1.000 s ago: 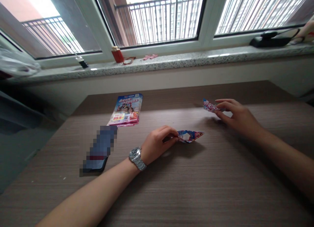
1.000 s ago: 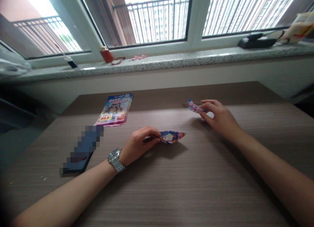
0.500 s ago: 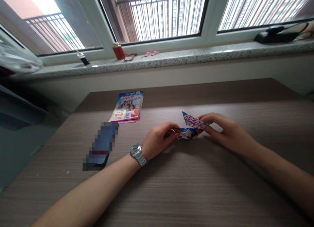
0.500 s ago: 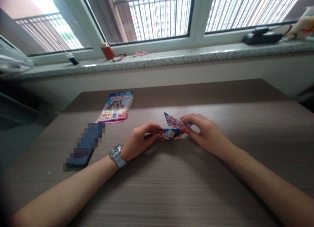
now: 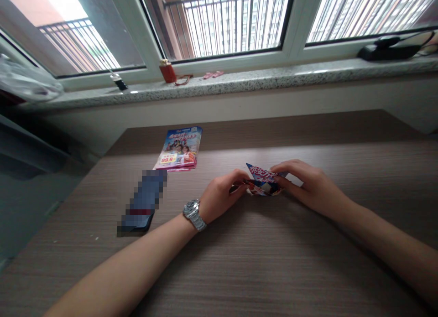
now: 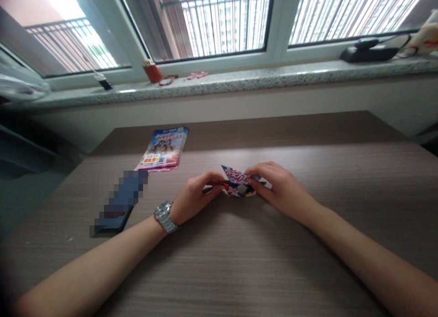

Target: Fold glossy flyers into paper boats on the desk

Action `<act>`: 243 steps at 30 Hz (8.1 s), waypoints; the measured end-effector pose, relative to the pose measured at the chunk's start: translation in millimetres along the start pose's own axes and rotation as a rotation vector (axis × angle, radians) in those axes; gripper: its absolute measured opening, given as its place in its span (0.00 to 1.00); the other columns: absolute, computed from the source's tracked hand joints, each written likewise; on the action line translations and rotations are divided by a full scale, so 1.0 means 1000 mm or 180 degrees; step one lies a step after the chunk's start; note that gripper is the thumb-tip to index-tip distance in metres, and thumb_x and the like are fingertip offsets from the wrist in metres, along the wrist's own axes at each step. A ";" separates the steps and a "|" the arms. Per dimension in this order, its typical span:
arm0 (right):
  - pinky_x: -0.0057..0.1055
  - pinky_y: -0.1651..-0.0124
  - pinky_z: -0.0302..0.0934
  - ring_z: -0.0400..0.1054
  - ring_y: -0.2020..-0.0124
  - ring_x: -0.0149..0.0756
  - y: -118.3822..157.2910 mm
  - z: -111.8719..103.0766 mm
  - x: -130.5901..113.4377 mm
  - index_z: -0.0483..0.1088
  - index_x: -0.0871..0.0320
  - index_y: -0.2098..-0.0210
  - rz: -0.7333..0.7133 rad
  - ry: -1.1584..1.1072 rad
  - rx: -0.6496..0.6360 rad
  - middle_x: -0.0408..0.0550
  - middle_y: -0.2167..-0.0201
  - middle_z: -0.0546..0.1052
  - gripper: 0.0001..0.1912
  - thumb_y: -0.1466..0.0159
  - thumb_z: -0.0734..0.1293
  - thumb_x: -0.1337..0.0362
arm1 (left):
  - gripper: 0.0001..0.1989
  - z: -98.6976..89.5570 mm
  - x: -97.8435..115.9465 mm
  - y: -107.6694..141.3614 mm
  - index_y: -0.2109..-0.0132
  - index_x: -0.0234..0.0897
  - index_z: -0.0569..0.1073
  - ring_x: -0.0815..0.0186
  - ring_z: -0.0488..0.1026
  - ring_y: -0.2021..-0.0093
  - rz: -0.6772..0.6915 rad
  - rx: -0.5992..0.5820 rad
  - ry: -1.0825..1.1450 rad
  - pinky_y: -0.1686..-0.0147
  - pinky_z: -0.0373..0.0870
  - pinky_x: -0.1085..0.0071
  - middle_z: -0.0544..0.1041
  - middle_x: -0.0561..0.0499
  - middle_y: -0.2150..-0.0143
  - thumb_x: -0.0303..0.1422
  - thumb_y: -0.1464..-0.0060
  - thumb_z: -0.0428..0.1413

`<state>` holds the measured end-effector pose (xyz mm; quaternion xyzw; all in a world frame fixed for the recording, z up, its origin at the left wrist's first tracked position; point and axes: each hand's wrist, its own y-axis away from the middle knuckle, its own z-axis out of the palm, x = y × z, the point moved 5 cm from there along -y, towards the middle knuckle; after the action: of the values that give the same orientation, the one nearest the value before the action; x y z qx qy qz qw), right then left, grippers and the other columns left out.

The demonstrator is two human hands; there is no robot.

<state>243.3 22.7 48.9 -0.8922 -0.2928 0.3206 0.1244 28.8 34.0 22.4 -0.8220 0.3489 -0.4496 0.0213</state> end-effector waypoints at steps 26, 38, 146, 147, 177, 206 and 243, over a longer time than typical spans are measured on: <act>0.44 0.44 0.69 0.70 0.44 0.47 0.019 0.008 0.001 0.70 0.50 0.45 -0.0261 -0.0059 -0.0350 0.55 0.42 0.70 0.17 0.33 0.65 0.64 | 0.14 -0.002 0.005 -0.001 0.46 0.38 0.72 0.68 0.80 0.58 0.0347 0.0283 -0.0413 0.54 0.79 0.72 0.81 0.49 0.54 0.27 0.39 0.57; 0.42 0.47 0.73 0.76 0.49 0.45 0.023 0.009 -0.005 0.70 0.50 0.42 -0.0494 0.0217 -0.0166 0.50 0.45 0.78 0.19 0.32 0.66 0.66 | 0.11 -0.003 0.006 0.000 0.49 0.37 0.74 0.66 0.78 0.56 0.0385 0.0065 -0.0323 0.53 0.76 0.68 0.80 0.47 0.55 0.28 0.38 0.57; 0.34 0.68 0.58 0.64 0.70 0.38 0.006 0.042 0.012 0.66 0.54 0.68 0.0273 0.0321 -0.0414 0.45 0.73 0.70 0.08 0.33 0.63 0.60 | 0.15 -0.019 -0.007 -0.003 0.46 0.40 0.71 0.54 0.67 0.43 -0.0413 0.0377 -0.1876 0.42 0.66 0.53 0.69 0.42 0.42 0.37 0.37 0.53; 0.34 0.68 0.58 0.64 0.70 0.38 0.007 0.043 0.013 0.66 0.54 0.68 0.0265 0.0322 -0.0427 0.46 0.73 0.70 0.08 0.32 0.63 0.60 | 0.16 -0.025 -0.009 -0.003 0.44 0.40 0.71 0.52 0.66 0.42 -0.0477 0.0453 -0.1998 0.41 0.65 0.52 0.68 0.42 0.41 0.38 0.37 0.53; 0.35 0.65 0.60 0.66 0.68 0.39 0.007 0.039 0.013 0.68 0.55 0.67 0.0281 0.0074 -0.0509 0.46 0.72 0.71 0.08 0.31 0.61 0.62 | 0.13 -0.015 -0.010 -0.001 0.48 0.38 0.72 0.56 0.73 0.46 -0.0103 -0.0233 -0.2225 0.48 0.72 0.61 0.71 0.42 0.40 0.38 0.35 0.52; 0.51 0.34 0.56 0.58 0.34 0.49 0.007 0.049 0.019 0.66 0.54 0.39 -0.0096 0.0447 -0.0359 0.58 0.35 0.65 0.22 0.31 0.63 0.57 | 0.12 0.014 0.034 0.013 0.51 0.38 0.75 0.67 0.79 0.57 0.1561 -0.0880 -0.1286 0.57 0.75 0.71 0.79 0.51 0.50 0.38 0.33 0.50; 0.50 0.28 0.42 0.43 0.27 0.45 0.003 0.065 0.019 0.48 0.52 0.28 -0.0070 0.0944 -0.0842 0.51 0.27 0.51 0.34 0.28 0.54 0.46 | 0.37 0.015 -0.016 -0.004 0.28 0.38 0.49 0.55 0.46 0.26 -0.0185 -0.0836 -0.2125 0.30 0.37 0.45 0.48 0.40 0.26 0.55 0.34 0.39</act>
<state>214.6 33.7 -11.6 -0.9349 -0.3206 0.1430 0.0514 36.7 42.3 3.4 -0.9288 0.3540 -0.1081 0.0154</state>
